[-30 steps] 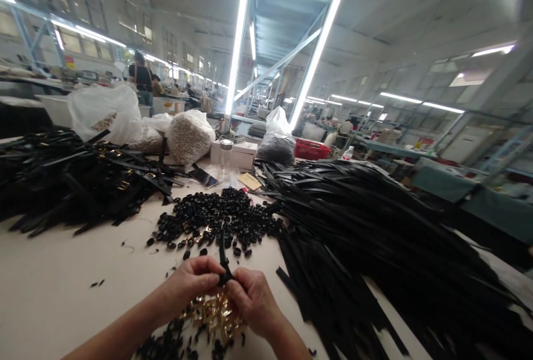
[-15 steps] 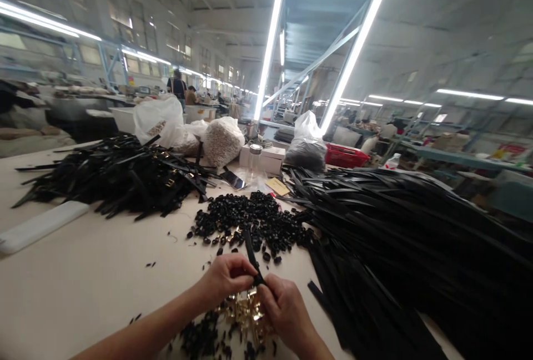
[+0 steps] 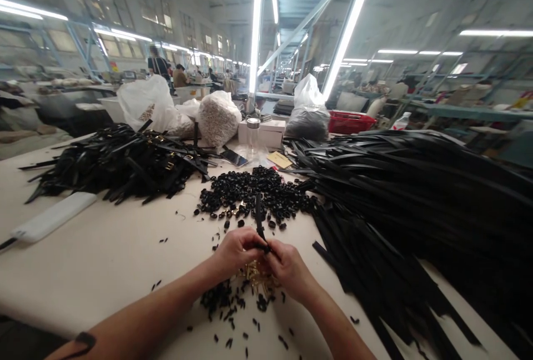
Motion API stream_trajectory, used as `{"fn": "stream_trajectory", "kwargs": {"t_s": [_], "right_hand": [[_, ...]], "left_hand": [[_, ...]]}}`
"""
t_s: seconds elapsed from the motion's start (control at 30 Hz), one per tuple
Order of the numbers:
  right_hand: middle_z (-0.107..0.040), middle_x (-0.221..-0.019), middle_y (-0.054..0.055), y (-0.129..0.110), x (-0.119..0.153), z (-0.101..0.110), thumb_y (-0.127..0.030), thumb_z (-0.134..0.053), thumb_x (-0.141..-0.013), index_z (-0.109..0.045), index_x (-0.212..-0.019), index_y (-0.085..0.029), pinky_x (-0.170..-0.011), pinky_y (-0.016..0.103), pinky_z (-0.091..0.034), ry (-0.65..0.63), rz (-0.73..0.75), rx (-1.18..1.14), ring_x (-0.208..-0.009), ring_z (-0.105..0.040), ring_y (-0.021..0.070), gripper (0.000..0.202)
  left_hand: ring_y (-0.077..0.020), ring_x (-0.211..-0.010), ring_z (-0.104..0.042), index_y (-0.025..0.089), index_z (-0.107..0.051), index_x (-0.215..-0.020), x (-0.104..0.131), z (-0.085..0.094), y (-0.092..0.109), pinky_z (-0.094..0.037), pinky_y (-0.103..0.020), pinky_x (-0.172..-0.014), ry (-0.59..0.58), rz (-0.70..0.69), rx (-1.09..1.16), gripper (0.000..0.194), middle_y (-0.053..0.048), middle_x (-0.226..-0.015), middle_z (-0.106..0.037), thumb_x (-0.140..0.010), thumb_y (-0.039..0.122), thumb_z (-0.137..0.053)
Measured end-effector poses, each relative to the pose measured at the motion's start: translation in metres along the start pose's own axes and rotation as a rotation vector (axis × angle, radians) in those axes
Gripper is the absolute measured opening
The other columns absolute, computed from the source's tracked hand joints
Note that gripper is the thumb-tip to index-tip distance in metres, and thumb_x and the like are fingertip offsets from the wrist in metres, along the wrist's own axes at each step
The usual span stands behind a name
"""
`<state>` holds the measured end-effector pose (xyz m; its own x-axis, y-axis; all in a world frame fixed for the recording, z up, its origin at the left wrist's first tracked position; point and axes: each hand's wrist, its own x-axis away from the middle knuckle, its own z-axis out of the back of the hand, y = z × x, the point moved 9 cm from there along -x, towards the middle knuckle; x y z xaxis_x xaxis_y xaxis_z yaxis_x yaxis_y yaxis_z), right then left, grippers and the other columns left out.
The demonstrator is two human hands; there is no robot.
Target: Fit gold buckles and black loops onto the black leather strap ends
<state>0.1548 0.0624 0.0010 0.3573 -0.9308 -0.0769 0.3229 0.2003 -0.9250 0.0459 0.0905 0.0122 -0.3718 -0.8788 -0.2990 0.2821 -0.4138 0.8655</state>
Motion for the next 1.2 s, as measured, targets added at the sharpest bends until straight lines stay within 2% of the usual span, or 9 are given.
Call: {"fn": "stream_trajectory", "kwargs": {"t_s": [0.1, 0.2, 0.33, 0.43, 0.53, 0.67, 0.8, 0.97, 1.2], "right_hand": [[-0.060, -0.069, -0.001, -0.006, -0.001, 0.002, -0.017, -0.050, -0.083, -0.061, -0.087, -0.017, -0.055, 0.021, -0.042, 0.032, 0.010, 0.057, -0.061, -0.056, 0.0127, 0.011], [-0.061, -0.067, 0.000, -0.005, -0.002, 0.007, -0.025, -0.050, -0.087, -0.061, -0.083, -0.016, -0.053, 0.021, -0.043, 0.085, -0.022, 0.022, -0.059, -0.057, 0.0128, 0.015], [-0.061, -0.064, 0.000, -0.005, -0.002, 0.017, -0.031, -0.048, -0.089, -0.063, -0.087, -0.016, -0.050, 0.021, -0.044, 0.159, -0.043, -0.030, -0.054, -0.057, 0.0125, 0.022], [-0.060, -0.062, -0.001, -0.005, -0.001, 0.019, -0.034, -0.048, -0.090, -0.060, -0.082, -0.016, -0.047, 0.020, -0.043, 0.159, -0.065, -0.079, -0.050, -0.056, 0.0118, 0.023], [-0.058, -0.060, -0.002, -0.004, 0.001, 0.016, -0.033, -0.047, -0.090, -0.059, -0.079, -0.017, -0.044, 0.020, -0.041, 0.134, -0.090, -0.074, -0.047, -0.054, 0.0108, 0.023], [-0.054, -0.055, -0.004, -0.004, 0.002, 0.013, -0.030, -0.046, -0.089, -0.058, -0.074, -0.018, -0.045, 0.019, -0.037, 0.123, -0.078, 0.020, -0.045, -0.048, 0.0091, 0.023], [-0.053, -0.053, -0.004, 0.000, 0.003, 0.016, -0.030, -0.047, -0.089, -0.058, -0.071, -0.018, -0.046, 0.019, -0.036, 0.158, -0.095, 0.075, -0.045, -0.048, 0.0094, 0.024], [-0.054, -0.054, -0.002, -0.004, 0.003, 0.020, -0.030, -0.048, -0.088, -0.062, -0.073, -0.018, -0.047, 0.021, -0.036, 0.206, -0.080, 0.191, -0.049, -0.049, 0.0113, 0.024], [-0.057, -0.055, 0.000, 0.002, 0.005, 0.014, -0.045, -0.046, -0.090, -0.061, -0.075, -0.020, -0.045, 0.024, -0.041, 0.159, -0.100, 0.051, -0.047, -0.054, 0.0144, 0.033]], "left_hand": [[-0.0135, -0.070, -0.058, 0.018, -0.073, -0.079, 0.000, 0.001, 0.004, -0.045, -0.023, -0.067, 0.003, -0.019, 0.007, 0.013, -0.002, -0.075, -0.065, -0.071, 0.011, -0.064], [-0.0150, -0.074, -0.061, 0.019, -0.074, -0.082, 0.000, 0.001, 0.004, -0.047, -0.025, -0.070, -0.002, 0.042, 0.074, 0.012, -0.003, -0.079, -0.068, -0.074, 0.015, -0.066], [-0.0165, -0.077, -0.064, 0.016, -0.071, -0.088, 0.002, -0.007, -0.011, -0.050, -0.027, -0.073, -0.038, 0.262, 0.395, 0.018, -0.006, -0.084, -0.070, -0.076, 0.029, -0.070], [-0.0144, -0.071, -0.066, 0.015, -0.065, -0.087, 0.005, -0.008, -0.028, -0.051, -0.023, -0.065, 0.028, 0.444, 0.672, 0.028, -0.005, -0.080, -0.069, -0.074, 0.038, -0.073], [-0.0103, -0.064, -0.065, 0.016, -0.063, -0.094, 0.006, -0.004, -0.040, -0.050, -0.017, -0.057, 0.120, 0.526, 0.837, 0.039, -0.003, -0.078, -0.068, -0.069, 0.041, -0.078], [-0.0093, -0.063, -0.063, 0.012, -0.068, -0.085, 0.008, -0.008, -0.041, -0.050, -0.017, -0.060, 0.108, 0.607, 0.911, 0.043, -0.005, -0.078, -0.069, -0.058, 0.039, -0.086], [-0.0111, -0.065, -0.062, 0.012, -0.072, -0.079, 0.011, -0.011, -0.037, -0.051, -0.021, -0.066, 0.110, 0.594, 0.873, 0.038, -0.005, -0.078, -0.071, -0.052, 0.032, -0.089], [-0.0127, -0.068, -0.061, 0.013, -0.073, -0.085, 0.011, -0.014, -0.037, -0.048, -0.024, -0.070, 0.104, 0.537, 0.766, 0.033, -0.005, -0.079, -0.072, -0.058, 0.030, -0.085], [-0.0143, -0.068, -0.060, 0.013, -0.073, -0.082, 0.011, -0.018, -0.035, -0.047, -0.026, -0.069, 0.153, 0.507, 0.842, 0.032, -0.005, -0.076, -0.071, -0.055, 0.027, -0.085]]}}
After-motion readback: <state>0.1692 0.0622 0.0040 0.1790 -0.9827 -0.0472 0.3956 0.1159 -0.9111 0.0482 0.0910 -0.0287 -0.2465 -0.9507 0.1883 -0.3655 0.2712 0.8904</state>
